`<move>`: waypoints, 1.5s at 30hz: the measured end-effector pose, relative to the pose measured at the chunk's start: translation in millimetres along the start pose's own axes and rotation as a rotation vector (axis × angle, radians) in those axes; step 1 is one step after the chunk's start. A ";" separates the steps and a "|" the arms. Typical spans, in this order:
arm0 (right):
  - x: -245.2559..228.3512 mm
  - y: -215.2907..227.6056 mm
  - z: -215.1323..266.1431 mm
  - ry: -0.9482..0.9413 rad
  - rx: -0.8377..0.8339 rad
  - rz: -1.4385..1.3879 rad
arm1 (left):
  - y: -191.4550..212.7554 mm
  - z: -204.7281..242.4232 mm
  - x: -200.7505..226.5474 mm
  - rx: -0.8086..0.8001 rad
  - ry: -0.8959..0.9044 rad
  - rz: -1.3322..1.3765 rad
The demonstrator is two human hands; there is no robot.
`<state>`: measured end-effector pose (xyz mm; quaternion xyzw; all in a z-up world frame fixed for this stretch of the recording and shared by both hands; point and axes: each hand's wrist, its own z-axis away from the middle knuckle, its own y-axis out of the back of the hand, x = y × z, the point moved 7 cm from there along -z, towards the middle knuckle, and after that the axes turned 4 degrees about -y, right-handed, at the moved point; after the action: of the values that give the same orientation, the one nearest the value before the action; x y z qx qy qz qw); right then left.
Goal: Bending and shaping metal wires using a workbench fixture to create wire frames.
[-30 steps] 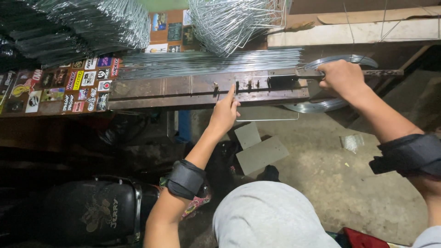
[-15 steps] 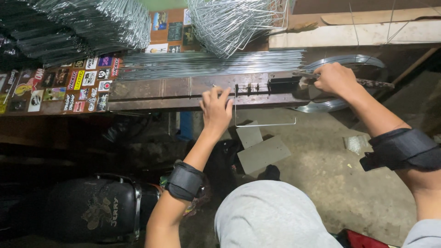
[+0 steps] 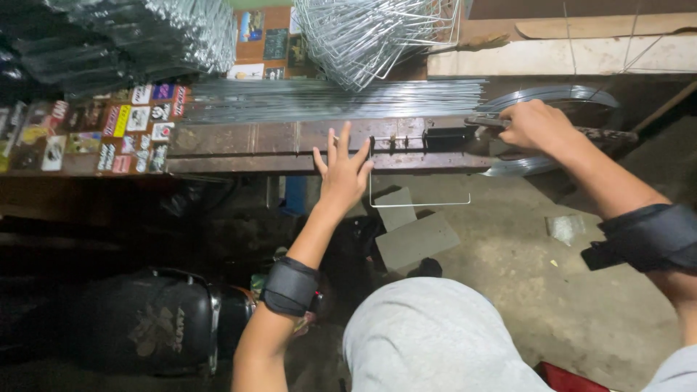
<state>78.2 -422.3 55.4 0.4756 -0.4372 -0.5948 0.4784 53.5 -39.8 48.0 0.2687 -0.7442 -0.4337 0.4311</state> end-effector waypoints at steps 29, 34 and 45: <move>-54.3 15.7 -60.0 0.725 -0.108 0.823 | -1.3 5.2 -4.2 -0.082 -0.022 0.034; -77.0 13.5 -65.8 0.784 -0.108 0.889 | -0.6 4.8 -3.2 -0.096 0.002 0.061; -94.6 -3.5 -82.9 0.946 -0.150 0.858 | 1.8 3.0 -1.3 -0.123 0.011 0.076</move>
<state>167.7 -333.9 52.2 0.4346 -0.2875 -0.1052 0.8470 51.5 -36.7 48.3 0.2157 -0.7234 -0.4605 0.4671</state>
